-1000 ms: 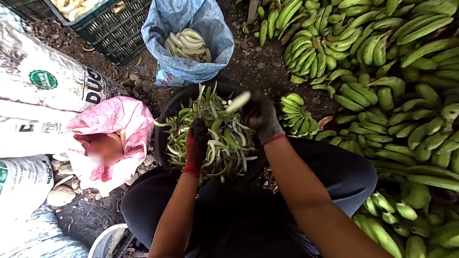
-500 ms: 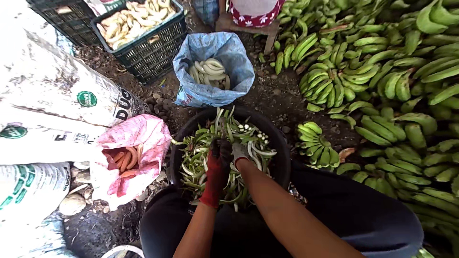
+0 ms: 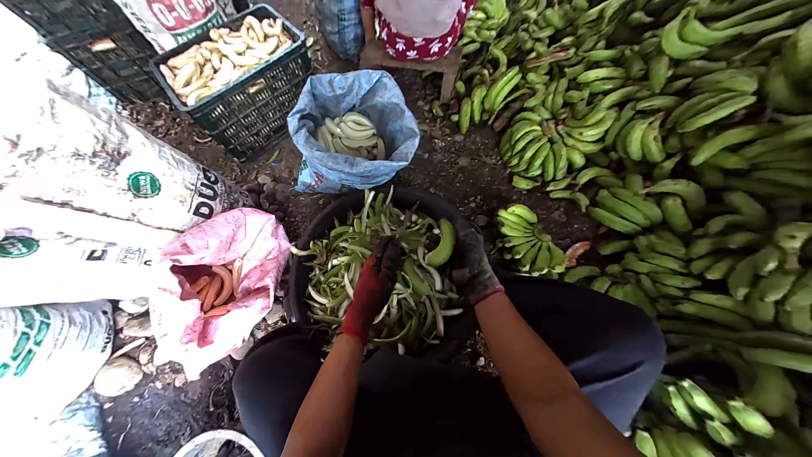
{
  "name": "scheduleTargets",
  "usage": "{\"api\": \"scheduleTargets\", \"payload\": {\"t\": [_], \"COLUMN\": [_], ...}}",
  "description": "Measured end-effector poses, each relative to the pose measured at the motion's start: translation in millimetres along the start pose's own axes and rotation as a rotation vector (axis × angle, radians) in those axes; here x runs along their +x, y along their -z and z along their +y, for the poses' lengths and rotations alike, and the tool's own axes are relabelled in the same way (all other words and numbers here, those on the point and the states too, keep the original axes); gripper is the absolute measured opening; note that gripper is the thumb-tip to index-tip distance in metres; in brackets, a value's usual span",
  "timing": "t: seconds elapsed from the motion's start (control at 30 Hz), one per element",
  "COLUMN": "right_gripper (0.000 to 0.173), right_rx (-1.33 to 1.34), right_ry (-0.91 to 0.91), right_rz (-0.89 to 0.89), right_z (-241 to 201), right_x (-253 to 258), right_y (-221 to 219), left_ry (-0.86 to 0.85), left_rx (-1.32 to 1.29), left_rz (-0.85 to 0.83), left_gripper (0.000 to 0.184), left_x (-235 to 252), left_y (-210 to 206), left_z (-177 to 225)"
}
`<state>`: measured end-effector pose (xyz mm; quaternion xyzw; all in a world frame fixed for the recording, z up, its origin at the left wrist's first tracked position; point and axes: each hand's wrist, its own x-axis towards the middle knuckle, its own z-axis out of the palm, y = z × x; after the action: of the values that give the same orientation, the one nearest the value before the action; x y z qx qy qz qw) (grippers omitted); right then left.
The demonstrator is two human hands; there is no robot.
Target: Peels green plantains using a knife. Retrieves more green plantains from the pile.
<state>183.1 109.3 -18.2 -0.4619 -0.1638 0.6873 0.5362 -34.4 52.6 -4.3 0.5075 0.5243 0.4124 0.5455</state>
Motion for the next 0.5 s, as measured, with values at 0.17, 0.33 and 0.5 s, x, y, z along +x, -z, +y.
{"api": "scheduleTargets", "payload": {"t": [0.17, 0.33, 0.5], "right_gripper": [0.037, 0.043, 0.056], "right_rx": [-0.196, -0.317, -0.447], "right_ry": [-0.001, -0.051, -0.033], "right_rz": [0.009, 0.005, 0.037], "right_z": [-10.0, -12.4, -11.5], "right_x": [-19.9, -36.9, -46.5], "right_y": [2.4, 8.7, 6.3], "left_ry": [-0.030, -0.116, -0.110], "left_rx": [0.438, 0.663, 0.683], "left_rz": [-0.173, -0.300, -0.294], "left_gripper": [0.055, 0.058, 0.057], "left_x": [-9.1, -19.0, -19.3], "left_y": [-19.7, -29.9, -30.3], "left_z": [-2.7, -4.6, -4.7]}}
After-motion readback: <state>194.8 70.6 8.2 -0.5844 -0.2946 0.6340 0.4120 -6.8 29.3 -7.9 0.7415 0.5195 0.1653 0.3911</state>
